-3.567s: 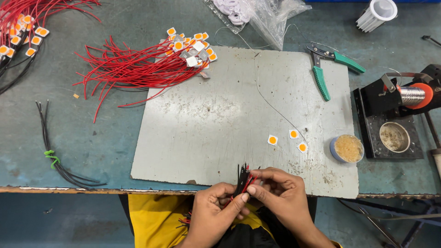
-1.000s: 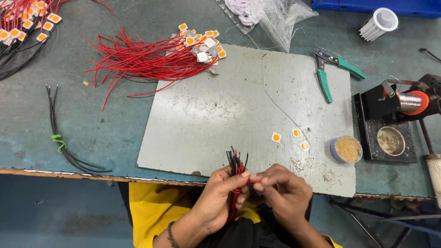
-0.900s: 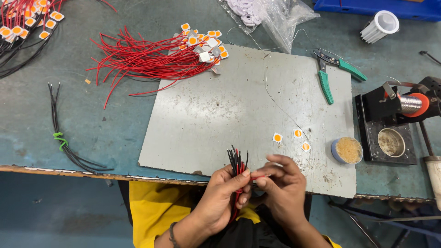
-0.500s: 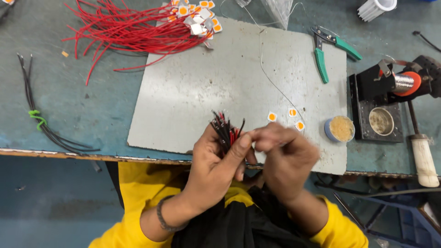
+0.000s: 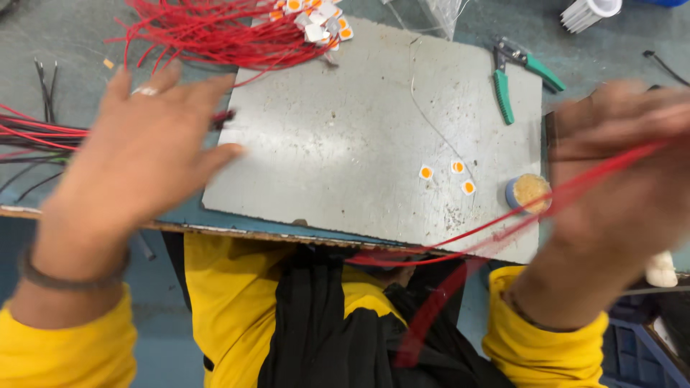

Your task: The person solders red wires to small square LED modules on a workbench. They apply flux to the wire ends, use a soldering iron to attach each wire to an LED, and then move the completed units aside. The process is repeated for multiple LEDs.

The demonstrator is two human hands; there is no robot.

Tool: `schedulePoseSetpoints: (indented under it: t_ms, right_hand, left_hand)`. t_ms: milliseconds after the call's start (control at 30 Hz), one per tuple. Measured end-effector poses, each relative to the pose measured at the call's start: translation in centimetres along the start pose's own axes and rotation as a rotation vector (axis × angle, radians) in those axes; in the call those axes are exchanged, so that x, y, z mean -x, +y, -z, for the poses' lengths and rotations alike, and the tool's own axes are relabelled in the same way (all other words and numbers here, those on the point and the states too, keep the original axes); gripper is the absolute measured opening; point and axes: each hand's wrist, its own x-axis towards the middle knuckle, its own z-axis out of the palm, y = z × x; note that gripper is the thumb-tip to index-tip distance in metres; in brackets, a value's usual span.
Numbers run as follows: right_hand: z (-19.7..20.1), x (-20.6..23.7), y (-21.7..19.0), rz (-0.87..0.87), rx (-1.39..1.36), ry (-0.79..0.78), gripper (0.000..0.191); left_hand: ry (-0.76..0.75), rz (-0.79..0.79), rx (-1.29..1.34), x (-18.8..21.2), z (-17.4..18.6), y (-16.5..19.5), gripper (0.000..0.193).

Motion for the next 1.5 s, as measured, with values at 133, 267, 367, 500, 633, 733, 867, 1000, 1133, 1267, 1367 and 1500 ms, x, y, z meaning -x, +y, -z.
schedulePoseSetpoints:
  t_ms: [133, 267, 367, 500, 633, 733, 867, 1000, 1133, 1267, 1367, 1500]
  right_hand:
    - [-2.5, -1.4, 2.6, -0.064, -0.013, -0.306, 0.014]
    - [-2.6, -1.6, 3.0, -0.111, -0.002, -0.453, 0.015]
    - [-3.0, 1.2, 3.5, -0.143, 0.037, -0.249, 0.016]
    - [-5.1, 7.2, 6.0, -0.339, 0.002, 0.217, 0.043]
    - [-5.3, 10.1, 7.9, -0.456, 0.161, 0.399, 0.06]
    - [-4.7, 10.8, 8.3, -0.47, 0.249, 0.383, 0.054]
    - [-3.9, 11.4, 8.6, -0.442, 0.288, 0.337, 0.048]
    - [-3.2, 11.8, 9.0, -0.421, 0.291, 0.326, 0.042]
    - [-2.8, 11.7, 9.0, -0.496, 0.297, 0.369, 0.037]
    - [-2.4, 11.3, 8.8, -0.52, 0.28, 0.347, 0.035]
    - [-2.3, 11.0, 8.9, -0.551, 0.215, 0.307, 0.036]
    - [-1.6, 11.1, 8.2, -0.383, 0.23, 0.304, 0.052]
  left_hand:
    - [-0.234, -0.073, 1.1, -1.8, -1.9, 6.7, 0.043]
    - [-0.627, 0.044, 2.04, -2.1, -4.2, 11.9, 0.04]
    - [-0.423, 0.193, 1.752, -0.7, -4.8, 13.5, 0.03]
    - [0.28, 0.012, 0.896, 1.2, -5.5, 15.5, 0.011]
    - [0.294, 0.094, 0.855, 1.7, -7.8, 16.4, 0.012]
    - [0.24, 0.174, 0.9, 2.4, -9.8, 16.6, 0.015]
    - [0.21, 0.253, 0.993, 2.8, -11.3, 17.0, 0.017]
    - [0.153, 0.302, 1.042, 2.3, -11.5, 17.3, 0.018]
    - [0.186, 0.291, 1.017, 1.9, -11.5, 17.6, 0.019]
    - [0.23, 0.222, 0.932, 1.7, -11.8, 17.6, 0.018]
    - [0.297, 0.131, 0.827, 1.4, -12.1, 17.4, 0.015]
    - [0.221, 0.207, 0.851, 1.0, -12.2, 17.3, 0.013]
